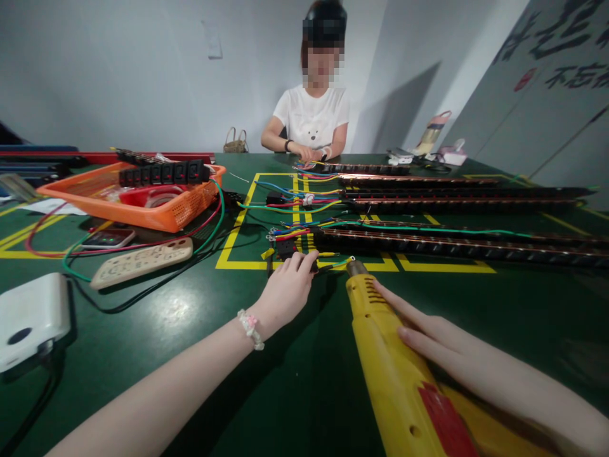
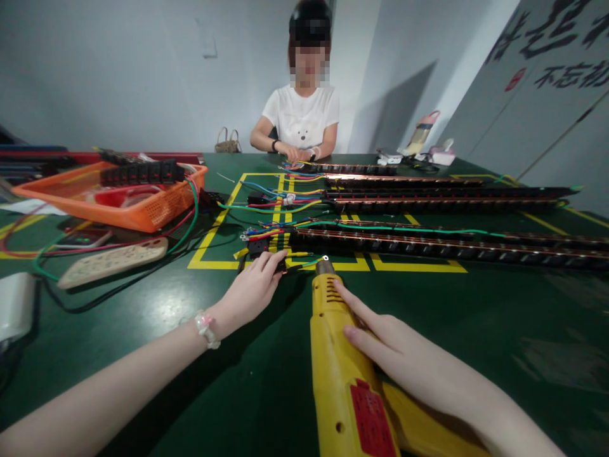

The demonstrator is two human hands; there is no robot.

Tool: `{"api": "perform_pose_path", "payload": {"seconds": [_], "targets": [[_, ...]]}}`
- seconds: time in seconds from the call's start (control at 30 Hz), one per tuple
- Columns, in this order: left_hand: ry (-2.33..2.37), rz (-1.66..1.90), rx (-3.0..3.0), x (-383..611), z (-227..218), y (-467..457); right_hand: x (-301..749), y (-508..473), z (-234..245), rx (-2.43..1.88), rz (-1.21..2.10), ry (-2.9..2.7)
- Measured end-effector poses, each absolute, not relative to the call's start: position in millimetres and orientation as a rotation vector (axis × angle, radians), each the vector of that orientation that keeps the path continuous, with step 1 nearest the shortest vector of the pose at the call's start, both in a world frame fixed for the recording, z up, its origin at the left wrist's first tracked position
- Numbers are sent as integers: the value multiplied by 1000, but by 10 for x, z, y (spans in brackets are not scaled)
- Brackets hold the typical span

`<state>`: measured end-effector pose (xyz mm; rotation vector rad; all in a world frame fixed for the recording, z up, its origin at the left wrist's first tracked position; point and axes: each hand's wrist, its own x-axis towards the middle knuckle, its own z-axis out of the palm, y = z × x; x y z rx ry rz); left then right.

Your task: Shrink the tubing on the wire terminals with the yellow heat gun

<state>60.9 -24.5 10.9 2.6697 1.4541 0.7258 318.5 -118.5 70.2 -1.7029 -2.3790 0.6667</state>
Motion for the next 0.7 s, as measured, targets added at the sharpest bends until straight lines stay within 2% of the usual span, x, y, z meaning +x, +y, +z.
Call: {"api": "perform_pose_path", "payload": {"seconds": [0.33,0.7], "targets": [[1159,770,2635,571,114,-195,2742,-1386,704,-1568,953,-2387],[1184,754,2662,566,169,-211,2765,-1345,714,-1603,1053,-2417]]}}
